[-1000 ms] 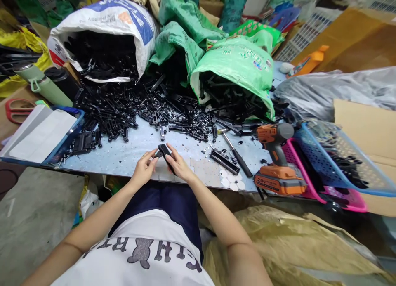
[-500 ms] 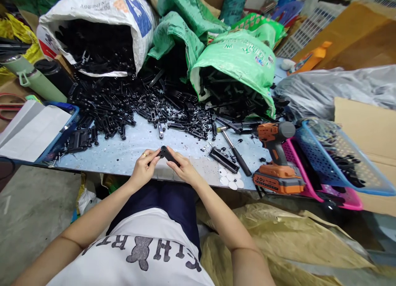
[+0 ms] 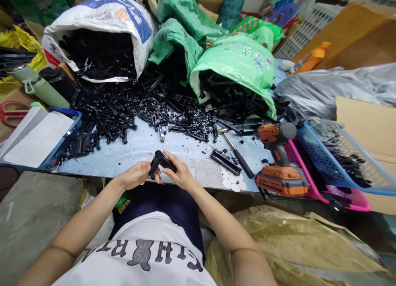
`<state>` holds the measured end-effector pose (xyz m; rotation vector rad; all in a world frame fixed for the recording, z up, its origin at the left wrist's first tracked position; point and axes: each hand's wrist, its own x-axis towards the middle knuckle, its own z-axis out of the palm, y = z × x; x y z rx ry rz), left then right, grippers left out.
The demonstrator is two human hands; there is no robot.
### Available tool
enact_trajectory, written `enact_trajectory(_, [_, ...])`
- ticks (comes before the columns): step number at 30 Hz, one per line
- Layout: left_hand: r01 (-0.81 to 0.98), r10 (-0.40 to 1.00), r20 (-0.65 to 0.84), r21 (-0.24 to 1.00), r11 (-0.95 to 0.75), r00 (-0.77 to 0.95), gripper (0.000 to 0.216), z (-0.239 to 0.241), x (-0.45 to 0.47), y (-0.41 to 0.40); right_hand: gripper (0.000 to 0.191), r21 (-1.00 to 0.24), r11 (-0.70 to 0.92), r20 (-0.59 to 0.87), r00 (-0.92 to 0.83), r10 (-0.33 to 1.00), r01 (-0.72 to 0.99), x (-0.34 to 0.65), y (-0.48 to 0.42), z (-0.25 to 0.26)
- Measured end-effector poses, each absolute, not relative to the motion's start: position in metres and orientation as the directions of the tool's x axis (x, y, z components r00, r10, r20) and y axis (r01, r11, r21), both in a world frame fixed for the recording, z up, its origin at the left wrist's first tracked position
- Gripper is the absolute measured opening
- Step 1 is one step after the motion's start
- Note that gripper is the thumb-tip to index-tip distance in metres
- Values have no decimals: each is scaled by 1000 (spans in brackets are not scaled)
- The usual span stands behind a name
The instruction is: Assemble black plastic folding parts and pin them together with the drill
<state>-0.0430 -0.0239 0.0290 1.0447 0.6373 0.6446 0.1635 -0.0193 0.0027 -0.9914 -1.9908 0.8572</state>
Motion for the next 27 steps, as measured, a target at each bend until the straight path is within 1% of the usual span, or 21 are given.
enact_trajectory(3, [-190, 736, -204, 890, 414, 645, 52, 28, -44, -32, 57, -721, 567, 375, -464, 803, 398, 169, -20, 11])
enact_trajectory(5, [-110, 718, -288, 885, 453, 634, 47, 27, -46, -34, 57, -608, 626, 375, -519, 768, 488, 178, -23, 15])
enact_trajectory(7, [15, 681, -387, 875, 484, 621, 44, 27, -51, -36, 55, -457, 671, 310, -603, 735, 584, 191, -28, 18])
enact_trajectory(9, [147, 628, -470, 856, 495, 620, 43, 30, -58, -39, 54, -313, 720, 216, -691, 690, 620, 207, -35, 21])
enact_trajectory(10, [209, 596, -502, 845, 492, 627, 43, 33, -63, -41, 54, -267, 745, 176, -729, 662, 612, 215, -39, 22])
enact_trajectory(11, [264, 568, -527, 836, 482, 632, 43, 36, -70, -44, 53, -250, 757, 148, -749, 646, 603, 225, -42, 23])
enact_trajectory(12, [305, 549, -543, 830, 467, 636, 43, 41, -77, -47, 52, -259, 746, 134, -742, 657, 614, 235, -45, 23])
enact_trajectory(13, [332, 549, -548, 830, 448, 631, 43, 46, -85, -49, 51, -289, 702, 132, -699, 703, 651, 247, -47, 22])
enact_trajectory(14, [346, 571, -546, 835, 427, 613, 42, 51, -93, -50, 48, -336, 617, 142, -609, 780, 712, 258, -49, 22])
enact_trajectory(15, [357, 600, -540, 841, 406, 590, 42, 56, -99, -51, 46, -402, 492, 163, -469, 868, 772, 268, -51, 23])
enact_trajectory(16, [368, 640, -532, 846, 385, 555, 42, 60, -102, -51, 44, -493, 342, 178, -292, 940, 800, 276, -53, 24])
enact_trajectory(17, [387, 668, -525, 848, 362, 527, 42, 62, -101, -51, 42, -602, 200, 169, -121, 978, 773, 280, -56, 26])
enact_trajectory(18, [417, 668, -529, 843, 340, 523, 40, 62, -95, -51, 41, -714, 99, 129, -8, 992, 694, 280, -59, 29])
enact_trajectory(19, [445, 656, -527, 841, 308, 541, 39, 61, -83, -52, 40, -811, 44, 71, 23, 997, 584, 275, -63, 33])
enact_trajectory(20, [466, 629, -523, 842, 273, 575, 37, 60, -69, -54, 41, -885, 24, 14, -27, 1000, 466, 267, -68, 38])
enact_trajectory(22, [463, 584, -488, 862, 206, 649, 35, 56, -34, -59, 42, -966, 1, -62, -239, 969, 257, 246, -78, 47])
enact_trajectory(24, [438, 536, -453, 884, 166, 712, 35, 54, -5, -63, 44, -992, -57, -95, -376, 922, 112, 229, -88, 54])
enact_trajectory(27, [411, 484, -424, 901, 139, 765, 35, 56, 16, -64, 47, -986, -166, -146, -441, 885, -6, 221, -102, 56])
